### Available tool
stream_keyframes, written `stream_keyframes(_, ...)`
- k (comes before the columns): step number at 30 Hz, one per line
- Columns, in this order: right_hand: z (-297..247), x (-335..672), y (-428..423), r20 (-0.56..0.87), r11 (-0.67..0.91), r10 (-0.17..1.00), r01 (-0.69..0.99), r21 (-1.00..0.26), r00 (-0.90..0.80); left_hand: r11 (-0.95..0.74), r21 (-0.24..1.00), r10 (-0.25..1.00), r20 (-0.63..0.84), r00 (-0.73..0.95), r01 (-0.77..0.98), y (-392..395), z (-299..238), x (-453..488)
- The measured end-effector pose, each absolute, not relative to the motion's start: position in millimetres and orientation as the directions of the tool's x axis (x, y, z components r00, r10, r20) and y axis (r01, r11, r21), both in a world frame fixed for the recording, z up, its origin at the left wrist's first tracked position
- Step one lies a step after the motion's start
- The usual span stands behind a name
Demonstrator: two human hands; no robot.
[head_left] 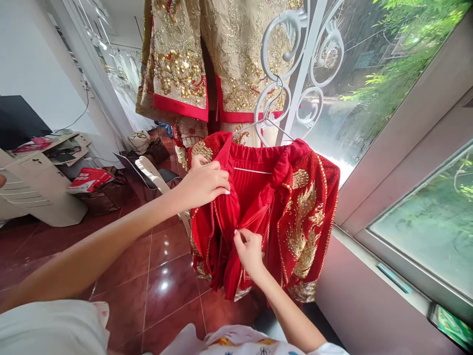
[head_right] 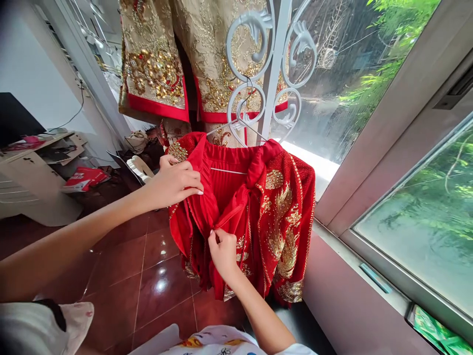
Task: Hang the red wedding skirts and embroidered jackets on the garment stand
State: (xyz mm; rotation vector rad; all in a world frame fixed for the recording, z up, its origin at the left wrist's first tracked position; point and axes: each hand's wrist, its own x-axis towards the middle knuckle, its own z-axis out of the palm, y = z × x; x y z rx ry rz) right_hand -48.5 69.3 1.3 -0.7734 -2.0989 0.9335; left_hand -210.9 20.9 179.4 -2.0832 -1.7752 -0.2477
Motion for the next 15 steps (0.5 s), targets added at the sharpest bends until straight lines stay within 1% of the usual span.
stream_keyframes(2,18.0,-35.6,73.7,0.260,0.626,0.669,0.340,-0.702,-0.696,-0.067,-0.166,0.917,0.378,0.126,0.984,20.5,171.8,-207.8)
stream_keyframes(3,31.8,-28.7,77.4,0.233,0.657,0.649,0.379,-0.652,-0.724,-0.019,-0.151,0.911,0.406,0.080,0.988,22.3,166.2,-202.8)
stream_keyframes(4,48.6,-22.5,82.4,0.256,0.675,0.658,0.405,-0.617,-0.708,0.047,-0.124,0.885,0.465,0.017,0.991,26.0,159.3,-195.9)
stream_keyframes(5,67.4,-18.0,88.9,0.338,0.680,0.693,0.423,-0.598,-0.637,0.128,-0.080,0.831,0.553,-0.063,0.989,31.7,151.4,-188.1)
stream_keyframes(6,87.0,-16.1,97.1,0.469,0.675,0.731,0.430,-0.599,-0.495,0.211,-0.019,0.744,0.652,-0.148,0.977,39.2,142.9,-180.3)
stream_keyframes(7,105.8,-17.3,107.0,0.608,0.667,0.740,0.431,-0.607,-0.289,0.290,0.055,0.627,0.743,-0.233,0.956,48.2,134.3,-173.7)
stream_keyframes(8,122.6,-21.4,118.5,0.710,0.668,0.697,0.454,-0.590,-0.102,0.357,0.138,0.495,0.811,-0.312,0.924,57.8,126.2,-169.1)
stream_keyframes(9,136.3,-27.9,131.2,0.767,0.657,0.641,0.504,-0.562,0.020,0.409,0.226,0.360,0.850,-0.384,0.884,66.8,119.1,-167.2)
stream_keyframes(10,146.1,-35.4,144.5,0.788,0.624,0.609,0.558,-0.547,0.091,0.439,0.309,0.244,0.862,-0.444,0.844,74.4,113.6,-168.1)
stream_keyframes(11,151.8,-42.7,157.7,0.796,0.591,0.592,0.603,-0.536,0.126,0.448,0.375,0.168,0.856,-0.489,0.811,79.7,109.9,-171.8)
stream_keyframes(12,154.0,-48.3,170.2,0.799,0.568,0.586,0.634,-0.525,0.137,0.440,0.418,0.133,0.845,-0.518,0.795,82.1,108.2,-177.9)
stream_keyframes(13,153.5,-51.0,181.1,0.794,0.548,0.593,0.654,-0.521,0.136,0.421,0.434,0.135,0.838,-0.528,0.796,81.3,108.8,-185.9)
stream_keyframes(15,149.2,-46.6,197.0,0.771,0.523,0.626,0.672,-0.524,0.114,0.366,0.389,0.222,0.846,-0.485,0.845,71.1,116.6,-205.8)
